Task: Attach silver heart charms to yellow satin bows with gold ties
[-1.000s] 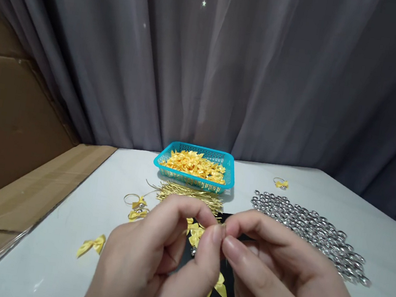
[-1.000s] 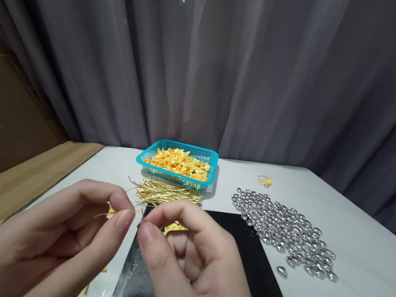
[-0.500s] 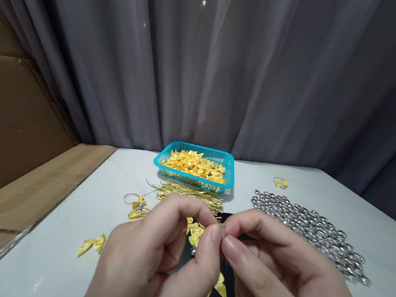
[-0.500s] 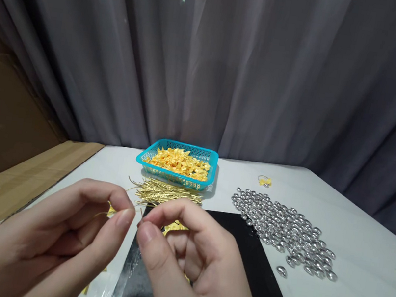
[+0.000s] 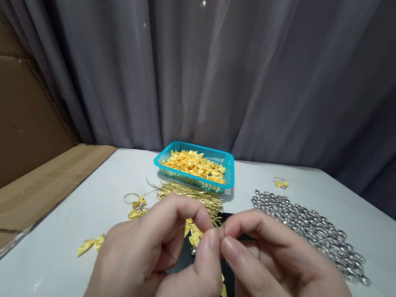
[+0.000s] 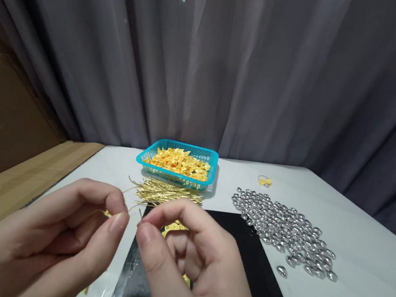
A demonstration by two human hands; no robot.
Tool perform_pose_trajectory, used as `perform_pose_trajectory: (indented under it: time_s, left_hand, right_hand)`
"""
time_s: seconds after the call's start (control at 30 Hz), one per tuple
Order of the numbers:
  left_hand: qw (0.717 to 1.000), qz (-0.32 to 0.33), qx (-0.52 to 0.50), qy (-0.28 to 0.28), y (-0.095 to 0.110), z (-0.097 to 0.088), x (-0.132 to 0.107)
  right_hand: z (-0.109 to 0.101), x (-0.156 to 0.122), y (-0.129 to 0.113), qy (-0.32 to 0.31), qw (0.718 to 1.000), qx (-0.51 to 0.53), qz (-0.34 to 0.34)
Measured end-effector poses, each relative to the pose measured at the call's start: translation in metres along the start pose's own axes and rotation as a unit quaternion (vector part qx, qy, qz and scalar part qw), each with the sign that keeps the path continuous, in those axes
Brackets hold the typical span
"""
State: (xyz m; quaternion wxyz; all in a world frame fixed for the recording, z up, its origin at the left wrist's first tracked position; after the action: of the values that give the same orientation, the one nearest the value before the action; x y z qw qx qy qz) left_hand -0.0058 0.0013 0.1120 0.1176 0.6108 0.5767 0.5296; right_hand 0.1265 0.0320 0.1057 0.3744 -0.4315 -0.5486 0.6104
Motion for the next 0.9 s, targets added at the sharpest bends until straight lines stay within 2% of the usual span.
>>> perform_pose_trajectory:
  time_s: [0.27, 0.5, 0.9]
  left_hand:
    - [1.000, 0.013, 0.009, -0.012, -0.0021, 0.0001, -0.0005]
    - [1.000, 0.010, 0.009, -0.013, 0.0006, -0.0005, 0.0009]
    - [1.000, -0.003, 0.012, -0.003, 0.0020, 0.0008, 0.0017]
  right_hand:
    - [0.0005, 0.0006, -0.0008, 0.009, 0.999, -0.015, -0.046]
    - [-0.0001, 0.0004, -0.0011, 0.007, 0.999, -0.022, -0.036]
    - [0.0010, -0.0014, -0.0003, 0.027, 0.997, -0.041, -0.067]
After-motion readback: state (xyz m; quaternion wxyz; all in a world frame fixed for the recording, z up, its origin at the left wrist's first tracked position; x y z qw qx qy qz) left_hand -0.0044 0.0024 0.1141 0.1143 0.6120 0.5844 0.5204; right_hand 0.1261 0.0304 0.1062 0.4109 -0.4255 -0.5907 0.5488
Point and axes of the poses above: each hand's wrist, its own x-axis towards the middle knuckle, its own z-axis out of the palm, y = z × x, the point moved 2 cm from there along x, towards the middle knuckle, and after that the axes turned 1 degree about -z, right-handed, at the moved point
